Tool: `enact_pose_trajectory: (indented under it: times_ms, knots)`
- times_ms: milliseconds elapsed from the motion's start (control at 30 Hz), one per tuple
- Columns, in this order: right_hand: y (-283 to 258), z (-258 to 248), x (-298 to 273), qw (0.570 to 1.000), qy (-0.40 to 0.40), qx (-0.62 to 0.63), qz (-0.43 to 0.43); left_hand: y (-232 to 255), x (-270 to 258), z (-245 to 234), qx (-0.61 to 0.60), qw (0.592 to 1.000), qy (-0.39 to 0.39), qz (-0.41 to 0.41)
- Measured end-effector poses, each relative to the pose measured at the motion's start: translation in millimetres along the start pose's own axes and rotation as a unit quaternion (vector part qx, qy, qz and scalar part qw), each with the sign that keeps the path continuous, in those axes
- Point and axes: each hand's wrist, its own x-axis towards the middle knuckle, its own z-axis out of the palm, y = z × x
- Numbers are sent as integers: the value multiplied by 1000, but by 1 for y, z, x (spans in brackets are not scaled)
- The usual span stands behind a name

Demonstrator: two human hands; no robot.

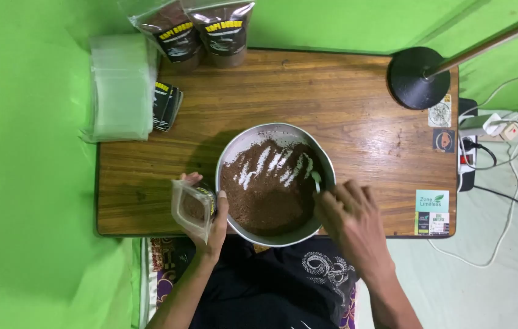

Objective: Filling a small plastic bag with ground coffee from a bowl using a spoon and a plastic guide.

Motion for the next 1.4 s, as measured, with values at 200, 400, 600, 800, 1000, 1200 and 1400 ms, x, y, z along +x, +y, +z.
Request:
enact_pose_trajectory:
  times_ms: [200, 400, 600, 800, 1000, 1200, 1400]
  knots:
    - [-27, -20, -30, 984, -115, 138, -19, -29, 6, -9, -67, 995, -78, 14]
    - [-22, 4, -15, 986, -73, 134, 67, -30, 22, -7, -54, 993, -98, 28]
    - [-25, 5, -3, 961, -68, 242, 117, -21, 36, -1, -57, 992, -111, 31]
    - [-40, 23, 16, 972, -61, 219, 58, -21, 37, -2, -67, 989, -125, 38]
    - [-31, 6, -1, 956, -62, 286, 27, -23, 35, -5, -54, 989, -131, 53]
    - [-13, 9, -1, 959, -77, 233, 141, -22, 27, -8, -121, 985, -122, 36]
    - [-34, 8, 24, 949, -121, 267, 113, -18, 9, -23, -128, 982, -137, 31]
